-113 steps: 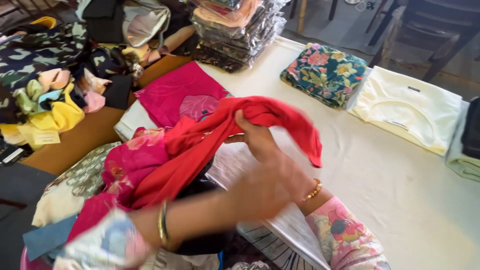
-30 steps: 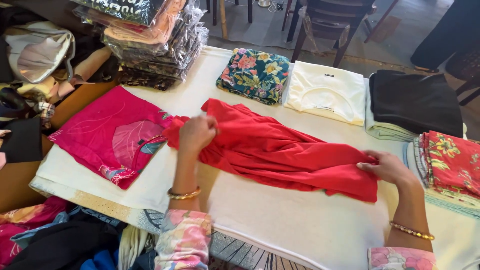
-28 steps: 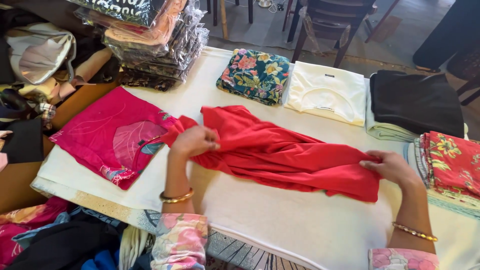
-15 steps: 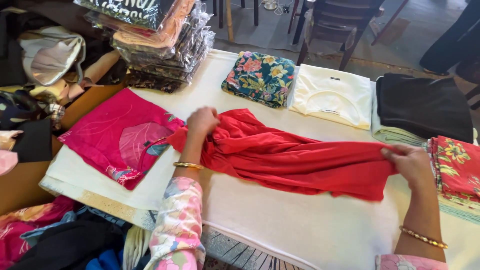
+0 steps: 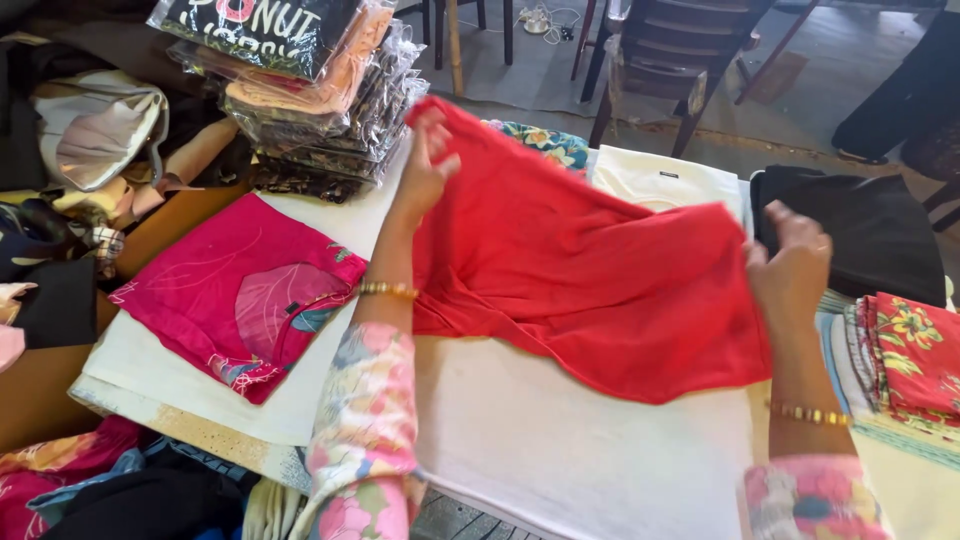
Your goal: Folding and arranging various garments on a workspace table.
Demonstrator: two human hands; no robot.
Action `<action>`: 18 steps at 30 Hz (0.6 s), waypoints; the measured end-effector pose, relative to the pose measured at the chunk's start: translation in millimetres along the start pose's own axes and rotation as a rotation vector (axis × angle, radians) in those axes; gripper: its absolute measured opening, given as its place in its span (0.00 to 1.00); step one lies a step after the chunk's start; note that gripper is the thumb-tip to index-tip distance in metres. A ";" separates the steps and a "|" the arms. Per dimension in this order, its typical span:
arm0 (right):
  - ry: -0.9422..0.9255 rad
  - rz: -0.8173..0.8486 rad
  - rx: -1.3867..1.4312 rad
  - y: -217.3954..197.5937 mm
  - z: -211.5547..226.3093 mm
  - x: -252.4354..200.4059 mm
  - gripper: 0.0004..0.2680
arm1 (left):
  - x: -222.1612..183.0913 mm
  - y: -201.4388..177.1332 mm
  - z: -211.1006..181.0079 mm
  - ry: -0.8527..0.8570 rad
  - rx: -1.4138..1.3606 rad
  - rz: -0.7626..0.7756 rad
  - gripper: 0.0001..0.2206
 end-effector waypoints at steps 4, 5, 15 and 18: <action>0.044 0.398 0.210 -47.8 55.0 -45.8 0.10 | -59.9 -40.8 20.1 -0.236 0.467 0.436 0.18; 0.042 0.405 0.212 -57.1 65.6 -56.1 0.10 | -69.3 -51.8 23.1 -0.242 0.467 0.432 0.18; -0.206 0.599 0.233 -79.9 123.9 -133.8 0.15 | -132.4 -80.7 -39.9 -0.217 0.998 0.604 0.27; -0.253 0.531 0.112 -76.6 114.0 -138.9 0.11 | -141.8 -81.4 -86.9 -0.066 0.943 0.595 0.20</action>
Point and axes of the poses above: each hand's wrist, its own x-axis towards the middle knuckle, its own y-axis out of the palm, z = x × y, the point moved 1 cm from there along x, towards the middle knuckle, and after that the axes turned 14 degrees about -z, right-handed, at the moved point
